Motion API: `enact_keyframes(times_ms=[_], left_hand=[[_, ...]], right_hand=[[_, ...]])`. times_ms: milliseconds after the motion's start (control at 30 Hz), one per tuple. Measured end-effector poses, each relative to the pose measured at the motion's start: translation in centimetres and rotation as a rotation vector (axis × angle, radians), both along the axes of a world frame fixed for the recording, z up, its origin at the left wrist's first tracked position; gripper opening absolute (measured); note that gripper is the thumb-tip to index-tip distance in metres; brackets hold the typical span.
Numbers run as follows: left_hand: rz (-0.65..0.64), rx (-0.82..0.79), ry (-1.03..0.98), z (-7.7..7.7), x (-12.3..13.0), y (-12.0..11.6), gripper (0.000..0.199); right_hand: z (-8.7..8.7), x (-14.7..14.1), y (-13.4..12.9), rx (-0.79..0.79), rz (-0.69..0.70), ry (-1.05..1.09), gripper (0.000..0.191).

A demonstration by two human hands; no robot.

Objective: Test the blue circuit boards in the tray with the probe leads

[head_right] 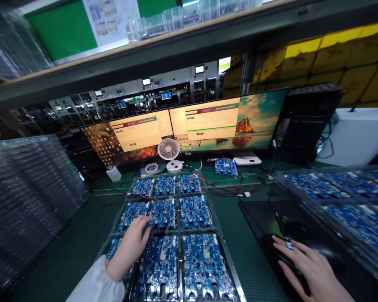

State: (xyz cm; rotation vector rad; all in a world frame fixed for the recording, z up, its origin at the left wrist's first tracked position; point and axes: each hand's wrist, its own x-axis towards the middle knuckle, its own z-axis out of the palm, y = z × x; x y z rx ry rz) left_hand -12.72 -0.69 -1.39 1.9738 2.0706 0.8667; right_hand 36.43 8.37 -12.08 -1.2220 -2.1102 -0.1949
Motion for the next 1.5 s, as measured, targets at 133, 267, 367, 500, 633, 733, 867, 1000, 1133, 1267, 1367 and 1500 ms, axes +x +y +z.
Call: enact_keyframes(times_ms=[133, 267, 367, 500, 633, 733, 867, 1000, 1133, 1267, 1367, 1500], left_hand=[[0.013, -0.045, -0.032, -0.2, -0.3, 2.0, 0.027], [0.026, -0.101, -0.060, -0.5, 0.3, 3.8, 0.027], [0.047, -0.143, -0.102, -1.2, 0.8, 5.3, 0.027], [0.078, -0.191, -0.129, -2.2, 1.0, 7.0, 0.021], [0.067, -0.206, -0.062, -2.2, 1.0, 7.8, 0.014], [0.076, -0.225, 0.011, -1.9, 1.1, 7.8, 0.018], [0.109, -0.243, 0.066, -1.7, 1.0, 7.9, 0.018], [0.094, -0.249, 0.055, -1.9, 0.5, 8.3, 0.017], [0.065, -0.247, 0.034, -1.9, 0.3, 8.5, 0.019], [0.048, -0.239, 0.031, -1.9, 0.3, 8.5, 0.018], [0.020, -0.237, 0.028, -2.1, 0.2, 8.4, 0.018], [-0.013, -0.229, 0.025, -2.6, 0.2, 8.3, 0.017]], right_hand=[[-0.1, 0.3, 0.0, 0.061, 0.078, -0.079, 0.050], [-0.1, 0.2, -0.1, 0.028, 0.078, -0.067, 0.047], [-0.2, 0.4, -0.1, 0.014, 0.089, -0.075, 0.046], [0.1, 0.4, -0.1, 0.064, 0.106, -0.147, 0.045], [0.6, 0.1, -0.3, 0.121, 0.115, -0.183, 0.043], [0.9, -0.1, -0.4, 0.135, 0.125, -0.189, 0.043], [1.1, -0.2, -0.4, 0.140, 0.129, -0.188, 0.042], [1.5, -0.5, -0.4, 0.145, 0.128, -0.178, 0.040], [2.0, -0.8, -0.6, 0.142, 0.137, -0.154, 0.039], [2.3, -0.9, -0.8, 0.138, 0.141, -0.141, 0.039], [2.6, -1.0, -0.8, 0.138, 0.145, -0.146, 0.039], [3.1, -1.3, -0.8, 0.148, 0.148, -0.161, 0.037]])
